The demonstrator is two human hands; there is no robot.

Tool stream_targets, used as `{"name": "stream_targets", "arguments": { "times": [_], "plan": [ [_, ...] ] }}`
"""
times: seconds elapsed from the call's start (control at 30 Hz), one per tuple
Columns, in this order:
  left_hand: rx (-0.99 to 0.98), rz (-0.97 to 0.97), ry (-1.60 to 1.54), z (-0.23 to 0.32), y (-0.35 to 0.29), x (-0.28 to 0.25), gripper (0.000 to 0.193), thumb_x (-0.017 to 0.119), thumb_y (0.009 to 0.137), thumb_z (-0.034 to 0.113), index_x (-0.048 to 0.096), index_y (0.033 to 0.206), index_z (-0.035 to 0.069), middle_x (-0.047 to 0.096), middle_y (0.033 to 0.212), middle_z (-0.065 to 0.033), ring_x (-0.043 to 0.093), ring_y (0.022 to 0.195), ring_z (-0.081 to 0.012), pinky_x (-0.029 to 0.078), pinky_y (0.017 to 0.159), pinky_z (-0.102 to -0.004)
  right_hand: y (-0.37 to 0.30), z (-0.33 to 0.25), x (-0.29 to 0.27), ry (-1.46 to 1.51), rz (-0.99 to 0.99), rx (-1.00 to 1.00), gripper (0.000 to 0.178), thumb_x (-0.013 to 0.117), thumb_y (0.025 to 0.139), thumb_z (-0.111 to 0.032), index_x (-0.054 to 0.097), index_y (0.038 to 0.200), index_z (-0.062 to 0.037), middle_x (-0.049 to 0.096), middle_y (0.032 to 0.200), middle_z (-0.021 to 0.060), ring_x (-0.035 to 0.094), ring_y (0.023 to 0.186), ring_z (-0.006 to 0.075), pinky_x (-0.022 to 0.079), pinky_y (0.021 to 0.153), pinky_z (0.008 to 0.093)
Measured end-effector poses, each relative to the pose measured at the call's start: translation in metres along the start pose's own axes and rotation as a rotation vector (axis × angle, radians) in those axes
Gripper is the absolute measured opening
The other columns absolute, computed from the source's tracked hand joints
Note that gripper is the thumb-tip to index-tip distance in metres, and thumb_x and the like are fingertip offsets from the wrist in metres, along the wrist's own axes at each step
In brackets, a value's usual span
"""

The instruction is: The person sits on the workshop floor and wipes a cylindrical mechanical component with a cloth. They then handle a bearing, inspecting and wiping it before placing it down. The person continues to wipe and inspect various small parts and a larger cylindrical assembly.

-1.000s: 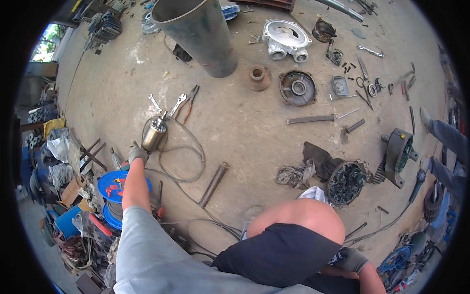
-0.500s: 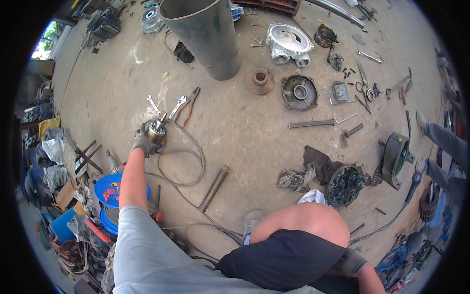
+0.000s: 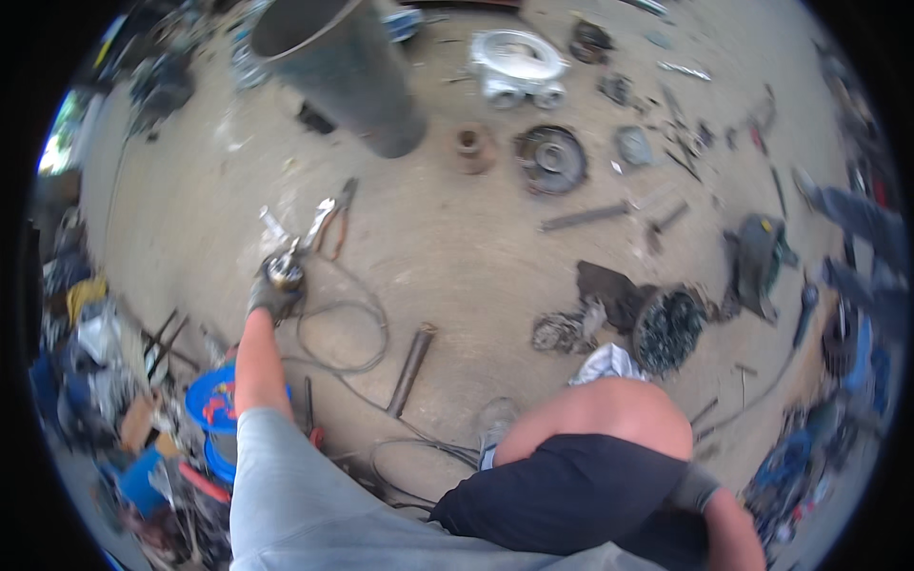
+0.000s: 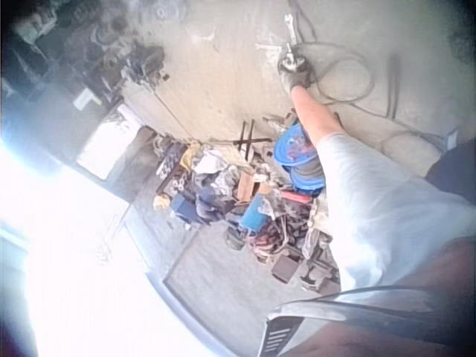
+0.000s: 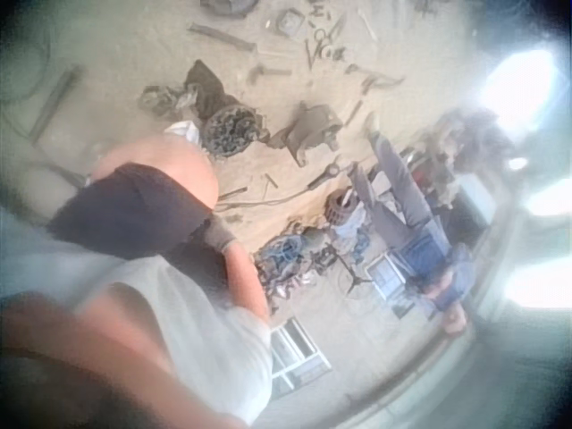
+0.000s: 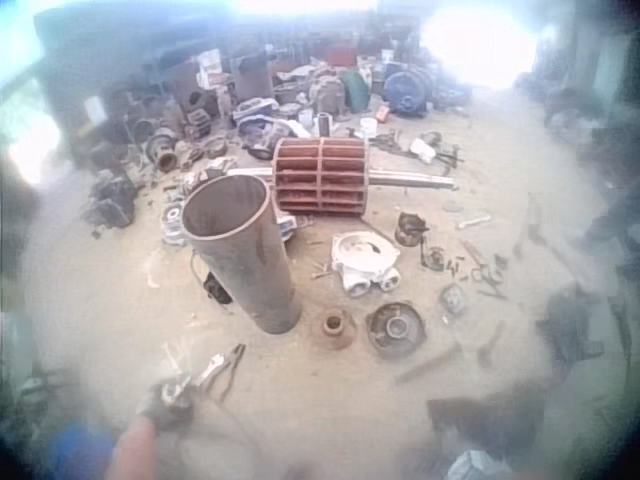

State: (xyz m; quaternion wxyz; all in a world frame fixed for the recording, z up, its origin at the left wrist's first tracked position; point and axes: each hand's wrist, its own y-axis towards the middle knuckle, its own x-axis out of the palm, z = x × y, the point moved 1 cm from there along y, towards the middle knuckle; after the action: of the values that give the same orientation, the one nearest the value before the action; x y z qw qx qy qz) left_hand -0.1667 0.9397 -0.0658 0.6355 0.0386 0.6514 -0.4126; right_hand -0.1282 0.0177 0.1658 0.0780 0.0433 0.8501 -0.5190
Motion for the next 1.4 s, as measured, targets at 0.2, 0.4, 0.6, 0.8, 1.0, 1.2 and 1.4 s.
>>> {"name": "stream_targets", "arguments": {
  "times": [0.2, 0.4, 0.6, 0.8, 1.0, 1.2, 1.4],
  "plan": [
    [0.075, -0.008, 0.054, -0.018, 0.019, 0.008, 0.109, 0.099, 0.068, 0.031, 0.042, 0.16, 0.013, 0.073, 0.136, -0.0178, 0.072, 0.12, -0.0367, 0.057, 0.105, -0.0477, -0.023, 0.01, 0.031, 0.12, 0.015, 0.548, 0.052, 0.081, 0.079, -0.046, 0.081, 0.116, -0.0099, 0.08, 0.112, 0.0209, 0.076, 0.104, 0.0375, 0.059, 0.093, 0.0458],
    [0.171, -0.05, -0.06, -0.026, 0.036, 0.014, 0.109, 0.101, 0.063, 0.028, 0.048, 0.155, 0.007, 0.069, 0.141, -0.0188, 0.068, 0.127, -0.0364, 0.055, 0.11, -0.0481, 0.0, 0.012, 0.016, 0.001, -0.035, 0.574, 0.043, 0.08, 0.079, -0.039, 0.082, 0.11, -0.0099, 0.079, 0.109, 0.0208, 0.075, 0.103, 0.0406, 0.057, 0.091, 0.0467],
    [0.148, 0.025, 0.184, -0.026, 0.049, 0.01, 0.107, 0.105, 0.053, 0.03, 0.056, 0.143, -0.001, 0.071, 0.136, -0.0201, 0.07, 0.123, -0.0348, 0.057, 0.108, -0.0455, 0.019, 0.038, 0.014, -0.03, 0.028, 0.588, 0.047, 0.084, 0.077, -0.043, 0.083, 0.109, -0.0086, 0.079, 0.107, 0.0219, 0.075, 0.101, 0.0396, 0.058, 0.09, 0.0472],
    [0.185, -0.104, -0.111, -0.008, 0.019, 0.007, 0.106, 0.104, 0.055, 0.03, 0.054, 0.141, -0.004, 0.072, 0.131, -0.0216, 0.071, 0.117, -0.037, 0.058, 0.103, -0.0465, 0.031, 0.056, 0.046, -0.039, -0.052, 0.597, 0.048, 0.083, 0.078, -0.042, 0.082, 0.112, -0.0077, 0.079, 0.109, 0.0218, 0.075, 0.101, 0.04, 0.058, 0.092, 0.0465],
    [0.24, -0.42, -0.733, 0.027, -0.047, 0.015, 0.076, 0.09, 0.077, 0.009, 0.058, 0.145, 0.0, 0.07, 0.128, -0.0115, 0.068, 0.116, -0.0265, 0.055, 0.106, -0.0419, 0.067, 0.044, 0.056, -0.079, -0.369, 0.536, 0.061, 0.075, 0.089, -0.05, 0.075, 0.134, -0.0087, 0.077, 0.127, 0.0201, 0.072, 0.119, 0.037, 0.054, 0.104, 0.0454],
    [0.012, -0.967, -1.43, 0.096, -0.193, 0.029, 0.085, 0.083, 0.085, 0.031, 0.047, 0.158, 0.005, 0.062, 0.144, -0.0222, 0.061, 0.134, -0.0437, 0.048, 0.117, -0.0599, 0.122, 0.033, 0.061, -0.109, -0.336, 0.278, 0.065, 0.071, 0.093, -0.053, 0.071, 0.142, -0.0098, 0.074, 0.134, 0.0215, 0.069, 0.127, 0.0372, 0.051, 0.109, 0.0458],
    [0.269, -1.147, -1.774, 0.202, -0.31, 0.032, 0.101, 0.088, 0.081, 0.048, 0.044, 0.16, 0.002, 0.056, 0.152, -0.0243, 0.057, 0.14, -0.0461, 0.046, 0.118, -0.0646, 0.116, 0.031, 0.066, -0.122, -0.201, 0.294, 0.068, 0.069, 0.095, -0.057, 0.07, 0.142, -0.0084, 0.072, 0.138, 0.021, 0.067, 0.129, 0.0388, 0.051, 0.111, 0.0461]
  ]
}}
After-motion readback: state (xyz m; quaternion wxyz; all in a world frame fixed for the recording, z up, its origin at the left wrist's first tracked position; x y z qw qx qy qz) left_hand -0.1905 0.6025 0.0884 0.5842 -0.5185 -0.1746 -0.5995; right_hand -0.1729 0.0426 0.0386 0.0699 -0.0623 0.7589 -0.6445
